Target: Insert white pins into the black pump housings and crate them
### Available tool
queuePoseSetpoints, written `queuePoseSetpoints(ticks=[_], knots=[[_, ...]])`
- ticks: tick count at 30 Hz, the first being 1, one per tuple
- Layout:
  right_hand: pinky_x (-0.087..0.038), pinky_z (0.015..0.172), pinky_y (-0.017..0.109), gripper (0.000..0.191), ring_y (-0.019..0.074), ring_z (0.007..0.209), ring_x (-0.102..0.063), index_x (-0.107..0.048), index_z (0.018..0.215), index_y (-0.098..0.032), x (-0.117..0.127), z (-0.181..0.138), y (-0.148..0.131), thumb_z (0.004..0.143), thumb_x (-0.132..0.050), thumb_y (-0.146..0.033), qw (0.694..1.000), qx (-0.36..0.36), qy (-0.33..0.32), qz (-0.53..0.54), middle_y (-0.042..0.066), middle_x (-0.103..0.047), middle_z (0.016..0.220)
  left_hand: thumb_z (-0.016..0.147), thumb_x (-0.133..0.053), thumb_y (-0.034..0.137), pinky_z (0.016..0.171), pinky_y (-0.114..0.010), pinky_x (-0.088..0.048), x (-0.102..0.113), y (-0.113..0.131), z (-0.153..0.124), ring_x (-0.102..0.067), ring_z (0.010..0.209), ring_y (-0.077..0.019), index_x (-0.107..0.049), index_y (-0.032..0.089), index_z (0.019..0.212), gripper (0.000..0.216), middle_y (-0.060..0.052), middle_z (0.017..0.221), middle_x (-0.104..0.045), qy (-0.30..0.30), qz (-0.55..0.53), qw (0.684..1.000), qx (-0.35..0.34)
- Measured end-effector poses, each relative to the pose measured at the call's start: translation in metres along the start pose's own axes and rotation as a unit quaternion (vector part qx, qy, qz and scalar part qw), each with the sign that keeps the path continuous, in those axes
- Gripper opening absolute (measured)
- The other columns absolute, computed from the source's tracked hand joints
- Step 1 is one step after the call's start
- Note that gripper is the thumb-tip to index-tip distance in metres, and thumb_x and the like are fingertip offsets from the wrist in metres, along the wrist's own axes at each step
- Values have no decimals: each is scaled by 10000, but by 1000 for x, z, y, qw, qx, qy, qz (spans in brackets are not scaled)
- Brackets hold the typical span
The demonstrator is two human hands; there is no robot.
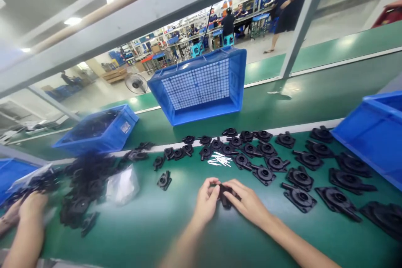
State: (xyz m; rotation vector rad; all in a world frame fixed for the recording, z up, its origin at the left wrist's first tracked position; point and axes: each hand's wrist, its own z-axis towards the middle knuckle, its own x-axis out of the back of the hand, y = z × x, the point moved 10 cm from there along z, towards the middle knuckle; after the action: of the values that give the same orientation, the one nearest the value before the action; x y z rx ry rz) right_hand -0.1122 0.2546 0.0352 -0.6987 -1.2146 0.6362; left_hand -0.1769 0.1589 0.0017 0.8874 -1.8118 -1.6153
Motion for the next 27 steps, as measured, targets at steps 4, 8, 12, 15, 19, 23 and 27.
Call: queuePoseSetpoints(ticks=[4, 8, 12, 15, 19, 23, 27], knots=[[-453, 623, 259, 214, 136, 659, -564, -510, 858, -205, 2, 0, 14, 907, -444, -402, 998, -48, 22, -23, 2, -578, 781, 825, -565, 354, 748, -226, -451, 4, 1, 2, -562, 803, -107, -524, 180, 1040, 280, -63, 1024, -575, 9, -39, 999, -7], [-445, 600, 254, 181, 136, 640, -554, -509, 868, -215, 7, 0, 11, 911, -448, -380, 999, -33, 37, -8, -16, -566, 710, 813, -588, 328, 795, -246, -449, 1, 6, 2, -577, 850, -124, -524, 176, 1038, 278, -71, 1033, -566, -4, -65, 998, -14], [-442, 644, 276, 120, 152, 690, -548, -529, 882, -197, 42, -8, -7, 899, -488, -308, 981, 54, 180, -56, 19, -572, 756, 825, -570, 331, 879, -294, -433, 2, 13, 1, -606, 933, -167, -511, 183, 1052, 277, -80, 1075, -554, -6, -67, 997, -32], [-439, 705, 299, 100, 171, 753, -561, -551, 937, -187, 50, -15, -21, 892, -502, -263, 962, 130, 216, -108, 48, -601, 818, 826, -562, 339, 890, -310, -429, 8, 12, 2, -620, 927, -178, -513, 187, 1043, 269, -79, 1084, -556, 14, -47, 998, -34], [-439, 697, 294, 195, 177, 773, -574, -570, 951, -204, 28, -2, -7, 937, -402, -301, 982, 68, 96, -148, 49, -594, 823, 820, -560, 341, 851, -297, -441, 12, 7, 3, -616, 887, -166, -530, 180, 1019, 258, -74, 1052, -583, 32, -22, 999, -18], [-453, 729, 305, 236, 186, 814, -574, -567, 981, -213, 21, 1, -3, 942, -373, -341, 991, 34, 64, -113, 58, -589, 854, 799, -575, 354, 810, -289, -450, 1, 4, 1, -594, 863, -164, -545, 168, 1031, 299, -83, 1020, -604, -5, 30, 1000, -1], [-473, 722, 298, 254, 181, 809, -577, -564, 1024, -224, 18, 1, 1, 943, -361, -354, 996, 21, 58, -67, 53, -588, 866, 800, -556, 365, 814, -304, -452, -7, 11, 5, -568, 859, -170, -564, 154, 1065, 340, -94, 965, -620, -29, 69, 997, -10]])
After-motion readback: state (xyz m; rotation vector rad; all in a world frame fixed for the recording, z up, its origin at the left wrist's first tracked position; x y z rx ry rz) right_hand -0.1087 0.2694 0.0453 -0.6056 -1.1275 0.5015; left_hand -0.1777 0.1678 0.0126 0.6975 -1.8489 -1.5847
